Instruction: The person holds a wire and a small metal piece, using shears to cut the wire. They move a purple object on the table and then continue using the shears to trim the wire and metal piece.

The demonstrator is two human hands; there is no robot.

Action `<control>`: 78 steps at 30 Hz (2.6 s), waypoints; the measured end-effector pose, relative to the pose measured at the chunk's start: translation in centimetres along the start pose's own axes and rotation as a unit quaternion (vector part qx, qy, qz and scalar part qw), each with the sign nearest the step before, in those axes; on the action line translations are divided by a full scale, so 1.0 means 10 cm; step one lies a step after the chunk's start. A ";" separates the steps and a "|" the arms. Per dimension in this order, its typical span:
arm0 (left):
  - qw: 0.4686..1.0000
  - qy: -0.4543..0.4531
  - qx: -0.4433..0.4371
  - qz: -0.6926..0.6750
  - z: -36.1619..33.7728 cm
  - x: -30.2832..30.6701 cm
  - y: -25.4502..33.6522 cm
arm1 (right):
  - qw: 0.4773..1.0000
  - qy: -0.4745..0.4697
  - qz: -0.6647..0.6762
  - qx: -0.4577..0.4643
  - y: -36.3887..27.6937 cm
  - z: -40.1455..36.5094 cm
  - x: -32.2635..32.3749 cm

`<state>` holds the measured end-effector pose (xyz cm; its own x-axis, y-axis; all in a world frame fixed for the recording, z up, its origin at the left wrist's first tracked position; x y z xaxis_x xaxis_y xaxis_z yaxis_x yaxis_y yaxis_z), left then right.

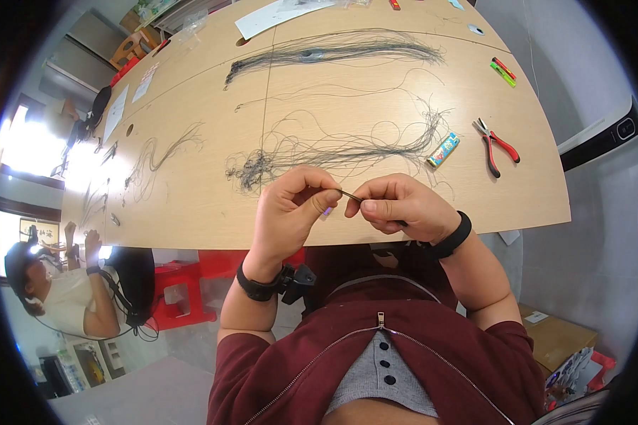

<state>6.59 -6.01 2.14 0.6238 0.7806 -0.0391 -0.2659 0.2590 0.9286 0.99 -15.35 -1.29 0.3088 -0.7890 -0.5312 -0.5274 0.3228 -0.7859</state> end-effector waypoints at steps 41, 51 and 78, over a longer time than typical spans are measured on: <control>1.000 0.003 0.025 0.013 -0.03 0.04 -0.01 | 1.000 -0.003 0.019 -0.004 0.05 0.02 -0.08; 0.999 0.008 0.042 0.009 -0.05 0.05 -0.05 | 0.999 -0.002 0.032 0.002 0.05 0.03 -0.08; 0.998 0.061 0.022 0.010 -0.06 0.10 -0.05 | 0.985 0.107 0.067 0.119 -0.17 -0.06 0.12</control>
<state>6.93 -5.01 1.45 0.5242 0.8493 -0.0621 -0.2435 0.2194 0.9448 1.72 -17.16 -0.40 0.0619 -0.8152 -0.5758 -0.3442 0.5241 -0.7790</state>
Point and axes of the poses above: each hand's wrist, its own z-axis towards the middle knuckle, its own x-axis out of the back of the hand, y = z × x, the point moved 9 cm from there along z, towards the middle knuckle, and after that the axes turned 12 degrees about -x, right-handed, at the moved point
